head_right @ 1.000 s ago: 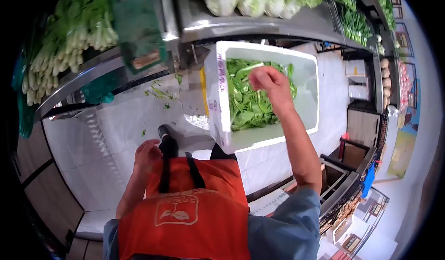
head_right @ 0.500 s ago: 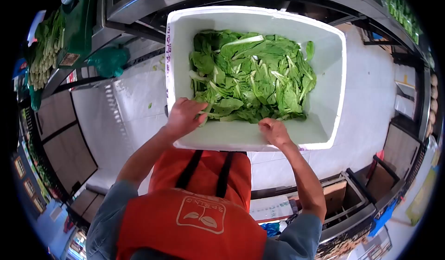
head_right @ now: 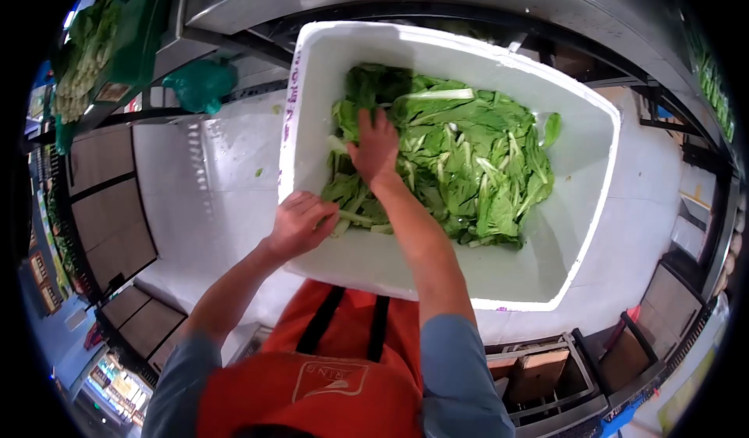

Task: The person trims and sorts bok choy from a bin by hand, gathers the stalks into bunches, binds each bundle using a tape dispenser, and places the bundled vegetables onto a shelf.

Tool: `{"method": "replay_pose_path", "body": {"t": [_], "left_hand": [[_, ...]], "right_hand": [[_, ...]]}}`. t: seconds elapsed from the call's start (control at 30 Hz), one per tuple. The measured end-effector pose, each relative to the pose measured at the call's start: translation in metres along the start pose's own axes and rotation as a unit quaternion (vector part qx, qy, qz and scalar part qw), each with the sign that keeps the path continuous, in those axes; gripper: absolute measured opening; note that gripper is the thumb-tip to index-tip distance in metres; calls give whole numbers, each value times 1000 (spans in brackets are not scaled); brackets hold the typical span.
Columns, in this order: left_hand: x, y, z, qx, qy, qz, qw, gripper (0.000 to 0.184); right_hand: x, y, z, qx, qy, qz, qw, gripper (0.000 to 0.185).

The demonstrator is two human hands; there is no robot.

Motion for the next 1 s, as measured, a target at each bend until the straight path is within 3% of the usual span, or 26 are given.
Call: {"method": "replay_pose_path", "body": {"t": [0.03, 0.13, 0.17, 0.23, 0.3, 0.37, 0.43, 0.5, 0.57, 0.6, 0.63, 0.73, 0.83, 1.0], "left_hand": [[0, 2, 0, 1, -5, -3, 1000, 18], [-2, 9, -1, -17, 2, -16, 1000, 18], [-2, 10, -2, -20, 0, -24, 1000, 18], [-5, 10, -6, -25, -10, -41, 999, 17], [-8, 12, -6, -23, -23, -53, 998, 17], [-9, 13, -7, -24, -22, -65, 997, 16], [-12, 14, -7, -21, -23, -69, 997, 16], [-11, 13, -6, -16, -25, -74, 997, 15], [-7, 15, -5, -13, -22, -68, 997, 16], [-6, 15, -7, -16, -18, -63, 998, 16], [-7, 15, -8, -18, -18, -59, 998, 16], [-5, 13, -6, -18, -20, -49, 998, 16], [-4, 15, -6, -21, -24, -47, 998, 17], [-4, 18, -8, -24, -29, -52, 998, 17]], "right_hand": [[10, 0, 5, -15, 49, -46, 998, 60], [32, -10, 4, -114, 140, 9, 984, 44], [22, -19, -1, -115, 91, 49, 988, 24], [-16, -45, -8, -47, 46, 214, 975, 14], [-43, -85, -30, 82, 99, 186, 974, 13], [-55, -113, -62, -27, 217, 44, 975, 26], [-78, -125, -88, -75, 225, -69, 969, 31], [-90, -131, -83, -63, 193, -96, 974, 35], [-118, -112, -32, 5, 124, -35, 992, 38], [-132, -85, -10, -56, 31, -50, 997, 38], [-124, -75, 4, -56, 7, 3, 998, 34], [-44, -30, 16, -205, 147, 23, 968, 27], [3, -32, 1, -213, 261, -68, 939, 16], [-11, -87, -19, -48, 344, -6, 938, 13]]}}
Point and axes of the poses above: each hand's wrist, its own z-axis towards the middle knuckle, its own x-axis out of the palm, y = z × x, the point moved 9 cm from there along z, towards the middle knuckle, and after that the axes turned 8 degrees about -z, right-handed, at the moved point
